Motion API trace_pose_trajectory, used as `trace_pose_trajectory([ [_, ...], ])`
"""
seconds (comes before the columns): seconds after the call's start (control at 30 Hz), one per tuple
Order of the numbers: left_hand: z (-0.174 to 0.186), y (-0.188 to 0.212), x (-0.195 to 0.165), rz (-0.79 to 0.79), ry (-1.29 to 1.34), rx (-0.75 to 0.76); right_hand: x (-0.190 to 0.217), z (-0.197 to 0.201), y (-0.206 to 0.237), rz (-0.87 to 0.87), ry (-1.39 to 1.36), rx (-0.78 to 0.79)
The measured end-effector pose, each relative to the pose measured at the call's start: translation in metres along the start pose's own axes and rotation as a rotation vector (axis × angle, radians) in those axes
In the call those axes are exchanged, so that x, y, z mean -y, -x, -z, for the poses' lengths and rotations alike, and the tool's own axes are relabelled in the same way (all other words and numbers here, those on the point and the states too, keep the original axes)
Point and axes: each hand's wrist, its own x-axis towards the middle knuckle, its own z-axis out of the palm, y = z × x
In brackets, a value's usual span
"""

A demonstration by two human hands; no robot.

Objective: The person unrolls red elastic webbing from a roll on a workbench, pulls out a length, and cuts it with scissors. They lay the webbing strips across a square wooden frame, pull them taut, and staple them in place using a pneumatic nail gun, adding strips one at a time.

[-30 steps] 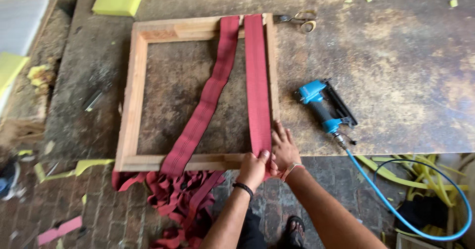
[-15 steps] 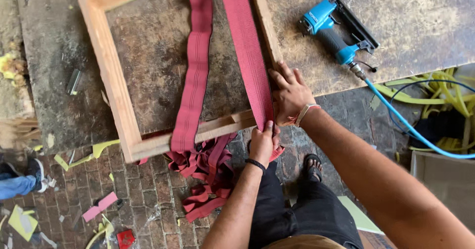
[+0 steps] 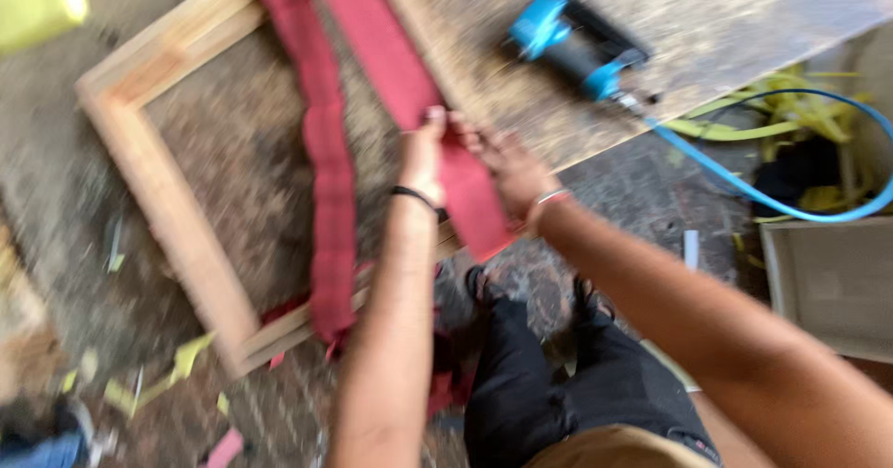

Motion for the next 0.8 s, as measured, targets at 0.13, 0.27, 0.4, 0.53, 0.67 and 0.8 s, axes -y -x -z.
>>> trace_pose_trajectory([
  [0.13, 0.01, 0.011, -0.015, -0.145, -0.171, -0.115, 0.048, -0.008, -0.003, 0.163, -0.159, -0.135],
  [0.27, 0.018, 0.097, -0.039, -0.202, -0.314, -0.212, 0.046, -0.046, 0.034, 0.139, -0.094, -0.47],
  [0.4, 0.023, 0.157, -0.007, -0.631, -0.937, -0.094, 0.029, -0.091, 0.116, -0.282, -0.431, -0.463],
  [0.53, 0.011, 0.192, 0.069, -1.07, -1.367, 0.179, 0.022, -0.121, 0.264, -0.676, -0.675, -0.724],
  [0.67, -0.024, 0.218, 0.126, -0.765, -1.379, 0.769, 0.042, -0.127, 0.402, -0.962, -0.582, -0.944],
  [0.8, -0.064, 0.252, 0.158, -0.291, -1.444, 1.168, 0.125, -0.136, 0.531, -1.274, -0.496, -1.229],
])
